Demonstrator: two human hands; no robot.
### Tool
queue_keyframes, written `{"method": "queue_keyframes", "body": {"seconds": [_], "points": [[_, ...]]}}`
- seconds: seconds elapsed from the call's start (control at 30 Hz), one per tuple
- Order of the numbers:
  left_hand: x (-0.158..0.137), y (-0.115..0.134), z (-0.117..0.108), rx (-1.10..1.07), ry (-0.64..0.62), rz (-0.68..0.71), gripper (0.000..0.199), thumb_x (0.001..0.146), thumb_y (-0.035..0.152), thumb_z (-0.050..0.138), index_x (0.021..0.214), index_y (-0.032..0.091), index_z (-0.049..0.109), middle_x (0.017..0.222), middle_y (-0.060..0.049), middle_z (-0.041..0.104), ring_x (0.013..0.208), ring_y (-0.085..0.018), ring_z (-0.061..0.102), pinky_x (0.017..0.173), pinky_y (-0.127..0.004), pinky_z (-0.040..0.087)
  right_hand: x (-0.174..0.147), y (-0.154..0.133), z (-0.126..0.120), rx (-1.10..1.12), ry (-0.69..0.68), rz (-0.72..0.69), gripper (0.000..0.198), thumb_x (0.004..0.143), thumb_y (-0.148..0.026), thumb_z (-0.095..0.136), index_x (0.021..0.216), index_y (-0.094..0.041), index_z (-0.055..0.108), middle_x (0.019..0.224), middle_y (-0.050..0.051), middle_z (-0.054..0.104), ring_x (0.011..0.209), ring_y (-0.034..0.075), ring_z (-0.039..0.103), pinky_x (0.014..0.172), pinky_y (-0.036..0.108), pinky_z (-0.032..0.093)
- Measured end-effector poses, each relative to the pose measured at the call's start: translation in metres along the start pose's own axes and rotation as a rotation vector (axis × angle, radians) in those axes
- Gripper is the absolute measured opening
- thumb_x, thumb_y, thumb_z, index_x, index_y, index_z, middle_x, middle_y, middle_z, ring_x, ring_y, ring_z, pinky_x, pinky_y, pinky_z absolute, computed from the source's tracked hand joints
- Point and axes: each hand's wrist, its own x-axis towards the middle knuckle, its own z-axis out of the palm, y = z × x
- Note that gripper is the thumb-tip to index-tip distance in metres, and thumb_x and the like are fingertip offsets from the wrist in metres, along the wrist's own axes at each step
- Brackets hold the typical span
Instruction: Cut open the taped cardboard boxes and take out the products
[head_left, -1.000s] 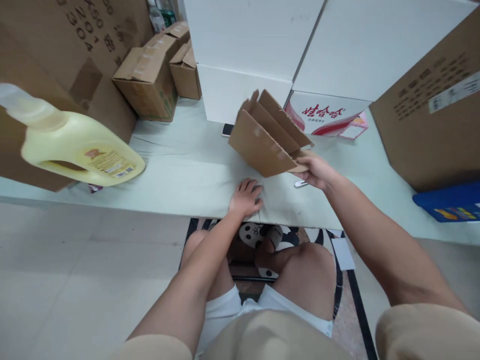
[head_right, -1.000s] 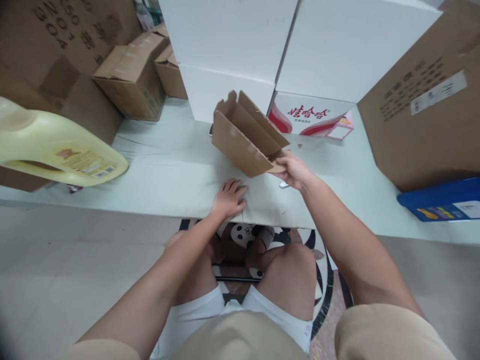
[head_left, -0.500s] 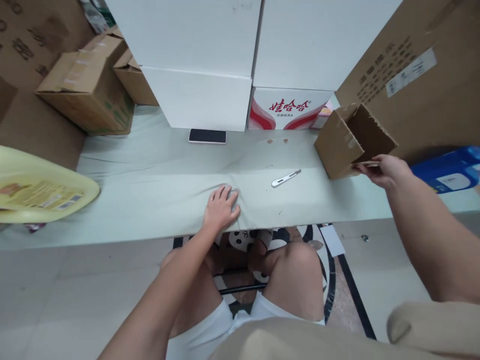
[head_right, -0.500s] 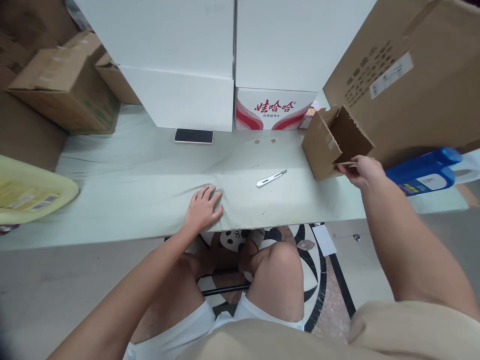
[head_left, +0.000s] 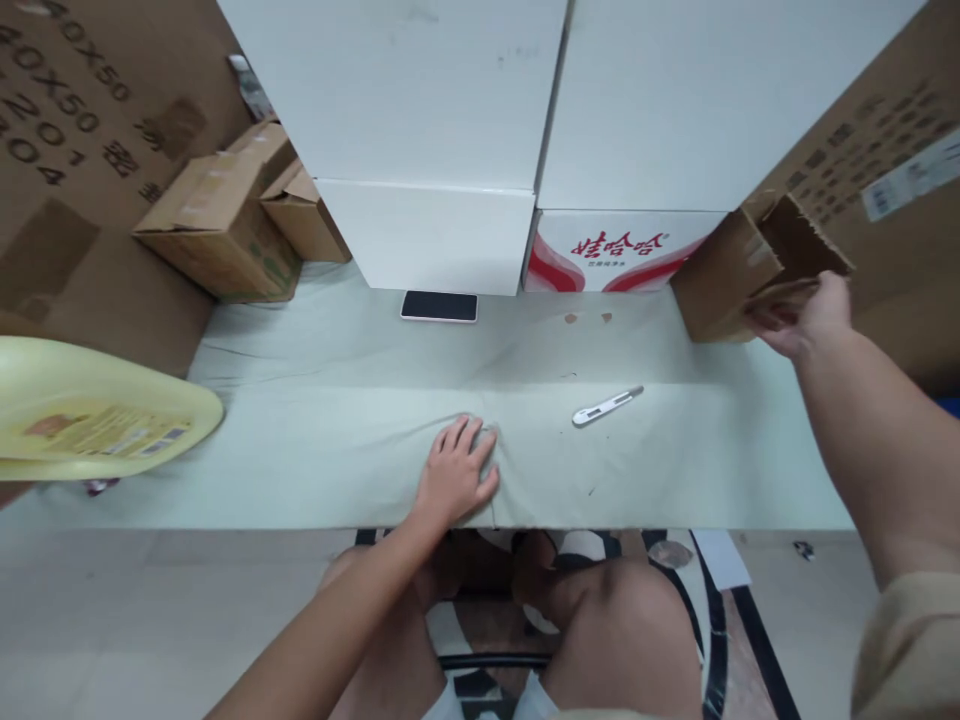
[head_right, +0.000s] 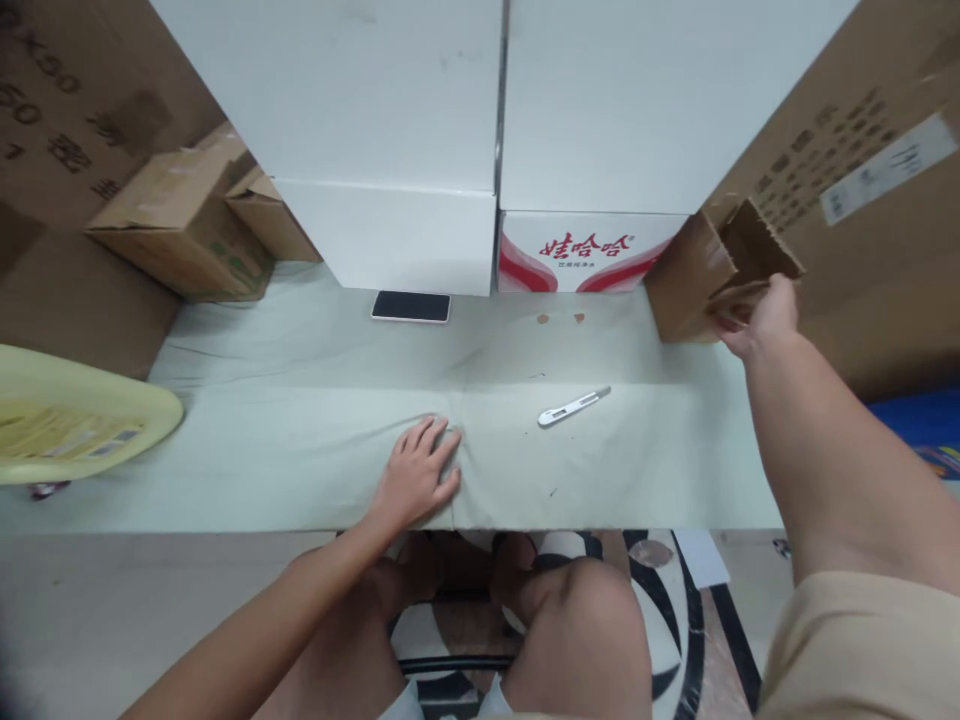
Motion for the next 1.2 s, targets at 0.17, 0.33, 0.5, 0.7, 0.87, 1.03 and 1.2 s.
{"method": "queue_keyframes", "body": {"seconds": [0.17,0.33,0.5,0.7,0.87,1.03,1.2], "points": [[0.0,0.0,0.0,-0.003,-0.02,0.0,0.053,0.097,0.044,0.056,0.146,0.025,0.061,0.157,-0.013,0.054,0.15,-0.035,0.043,0.122,-0.052,0.038,-0.019,0.002,0.041,-0.028,-0.446,0.284,0.044,0.104,-0.054,0.026,0.098,-0.025,0.058,0.125,0.02,0.067,0.121,0.026,0.063,0.109,0.058,0.04],[0.0,0.002,0.0,-0.027,-0.03,-0.012,0.053,0.097,0.044,0.055,0.147,0.026,0.06,0.157,-0.012,0.054,0.151,-0.035,0.042,0.123,-0.052,0.037,-0.114,0.044,0.069,-0.244,-0.445,-0.005,0.027,0.088,-0.033,0.056,0.112,-0.024,0.062,0.149,0.015,0.059,0.148,0.027,0.046,0.129,0.05,0.023],[-0.002,0.005,-0.001,-0.05,-0.035,-0.007,0.055,0.098,0.046,0.054,0.148,0.024,0.059,0.158,-0.013,0.053,0.151,-0.035,0.041,0.124,-0.052,0.035,-0.26,0.099,0.079,-0.483,-0.524,-0.66,0.051,0.092,-0.047,0.051,0.134,-0.021,0.063,0.146,0.019,0.061,0.144,0.038,0.051,0.122,0.062,0.037],[-0.004,0.01,-0.003,-0.128,-0.025,-0.018,0.054,0.097,0.043,0.056,0.146,0.021,0.059,0.16,-0.014,0.051,0.153,-0.036,0.039,0.125,-0.054,0.034,-0.335,0.109,0.104,-0.745,-0.542,-0.807,0.049,0.098,-0.041,0.048,0.14,-0.021,0.064,0.155,0.017,0.055,0.149,0.037,0.048,0.124,0.058,0.038],[-0.004,-0.013,-0.013,-0.326,0.017,-0.053,0.035,0.095,0.03,0.057,0.128,0.019,0.067,0.133,-0.009,0.071,0.127,-0.025,0.063,0.111,-0.04,0.052,-0.334,0.103,0.106,-0.796,-0.538,-0.825,0.05,0.1,-0.039,0.045,0.141,-0.019,0.064,0.155,0.019,0.056,0.147,0.038,0.051,0.12,0.059,0.042],[0.042,-0.12,-0.079,-0.276,0.125,-0.119,0.026,0.095,0.021,0.054,0.117,0.012,0.064,0.123,-0.012,0.07,0.121,-0.024,0.063,0.112,-0.04,0.048,-0.338,0.103,0.107,-0.838,-0.506,-0.854,0.048,0.1,-0.037,0.046,0.14,-0.019,0.065,0.154,0.018,0.057,0.147,0.036,0.051,0.121,0.056,0.041],[0.123,-0.232,-0.17,-0.079,0.514,-0.491,0.048,0.093,0.024,0.067,0.133,0.003,0.052,0.153,-0.021,0.046,0.146,-0.031,0.04,0.127,-0.049,0.029,-0.337,0.106,0.109,-0.869,-0.467,-0.906,0.044,0.099,-0.036,0.05,0.137,-0.02,0.066,0.151,0.016,0.06,0.144,0.034,0.054,0.117,0.051,0.044]]}}
